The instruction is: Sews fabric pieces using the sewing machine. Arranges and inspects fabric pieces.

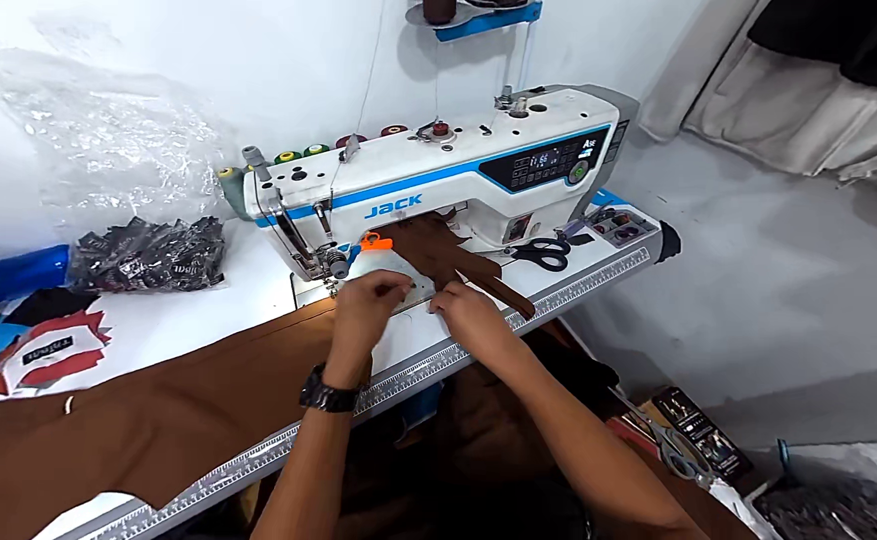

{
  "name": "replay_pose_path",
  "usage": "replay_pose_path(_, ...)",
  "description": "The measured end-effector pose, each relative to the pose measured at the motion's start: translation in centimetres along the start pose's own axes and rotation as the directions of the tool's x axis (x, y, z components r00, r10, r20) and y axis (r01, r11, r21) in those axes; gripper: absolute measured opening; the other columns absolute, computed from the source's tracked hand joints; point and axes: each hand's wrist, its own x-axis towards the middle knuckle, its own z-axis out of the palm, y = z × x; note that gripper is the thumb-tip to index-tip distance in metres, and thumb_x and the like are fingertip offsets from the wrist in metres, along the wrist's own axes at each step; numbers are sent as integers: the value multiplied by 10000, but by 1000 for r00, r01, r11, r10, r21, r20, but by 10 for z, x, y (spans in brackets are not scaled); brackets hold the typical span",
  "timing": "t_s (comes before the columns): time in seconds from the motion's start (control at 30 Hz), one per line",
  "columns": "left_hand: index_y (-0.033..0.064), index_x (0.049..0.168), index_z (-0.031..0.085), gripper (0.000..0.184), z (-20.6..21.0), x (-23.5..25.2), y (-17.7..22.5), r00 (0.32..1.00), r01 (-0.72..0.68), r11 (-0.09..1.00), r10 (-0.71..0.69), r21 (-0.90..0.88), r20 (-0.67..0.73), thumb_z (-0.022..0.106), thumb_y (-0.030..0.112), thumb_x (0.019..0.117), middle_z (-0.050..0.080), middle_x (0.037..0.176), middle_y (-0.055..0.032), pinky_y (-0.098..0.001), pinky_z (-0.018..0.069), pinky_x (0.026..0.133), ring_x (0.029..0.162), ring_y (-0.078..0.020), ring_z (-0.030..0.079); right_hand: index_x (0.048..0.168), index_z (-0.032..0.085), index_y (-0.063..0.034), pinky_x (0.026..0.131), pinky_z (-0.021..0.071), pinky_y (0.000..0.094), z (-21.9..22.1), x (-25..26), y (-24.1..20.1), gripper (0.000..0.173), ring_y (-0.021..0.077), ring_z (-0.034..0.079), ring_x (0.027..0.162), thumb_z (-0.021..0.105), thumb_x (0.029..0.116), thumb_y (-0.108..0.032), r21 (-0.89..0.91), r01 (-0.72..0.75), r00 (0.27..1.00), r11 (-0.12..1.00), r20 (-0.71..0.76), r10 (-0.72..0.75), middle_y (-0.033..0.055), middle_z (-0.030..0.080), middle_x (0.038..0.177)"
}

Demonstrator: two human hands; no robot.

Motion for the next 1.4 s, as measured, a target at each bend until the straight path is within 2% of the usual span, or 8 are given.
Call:
replay_pose_path(0.07,66,1054,734,150,-2,-18,8,996,30,962,-51,-270,-71,738,28,910,717,914,-23,-262,572,691,743,-90,655,1037,732,-21,797,580,386,-7,-13,-13,120,214,679,889,624,984,-28,445,-124,983,887,-68,171,121,695,1033)
replay_pose_path(0.13,88,1038,746,181,13,-32,18,991,20,912,-71,-409,-109,750,-7,883,730,916,12,-236,579,705,750,-69,665,1103,686,-35,804,597,320,-15,-26,-30,151,140,698,937,565,1012,-30,907,-203,929,370,58,367,73,707,1146)
replay_pose_path(0.27,17,1046,746,167,67,-49,35,973,-201,944,162,-261,-162,704,-32,892,753,977,-27,-221,588,721,786,-48,688,1141,650,-63,837,596,346,-32,-67,-49,159,120,676,900,559,1013,-46,980,-100,868,-172,171,467,14,680,1017)
replay_pose_path(0.47,-64,1067,735,195,208,-71,67,933,-345,903,359,-256,9,662,24,908,708,990,-150,-245,496,796,870,-95,619,1211,633,32,854,566,265,-94,-173,20,204,88,651,904,548,1034,-24,974,-44,693,-220,188,695,61,660,1076)
replay_pose_path(0.63,3,1151,715,213,337,-138,116,914,120,778,156,-616,375,690,29,940,743,1026,-17,-275,597,832,890,-65,700,1254,610,17,877,574,266,-129,-289,81,235,110,682,942,564,1033,-48,978,85,413,-193,142,899,69,682,1103)
replay_pose_path(0.93,-36,1133,728,201,534,-239,221,569,488,703,193,-517,799,674,64,967,746,1000,-117,-341,591,826,863,-141,699,1176,678,-18,863,606,348,-167,-488,155,191,139,706,903,630,1003,-81,899,-213,-150,384,-418,896,66,724,1046)
replay_pose_path(1.13,101,1081,792,154,622,-267,268,424,126,931,263,-344,867,708,158,965,774,975,-47,-380,598,716,719,-140,700,1086,738,-57,774,615,396,-197,-596,196,131,177,710,845,661,984,-83,297,-869,3,395,-796,605,84,725,1010)
replay_pose_path(1.4,83,1094,777,179,649,-253,276,332,-79,982,187,-170,925,697,196,981,768,926,-71,-369,600,664,667,-153,699,997,776,-116,810,536,520,-224,-598,230,159,328,688,1005,641,963,-41,-175,-959,283,223,-660,696,79,757,1047)
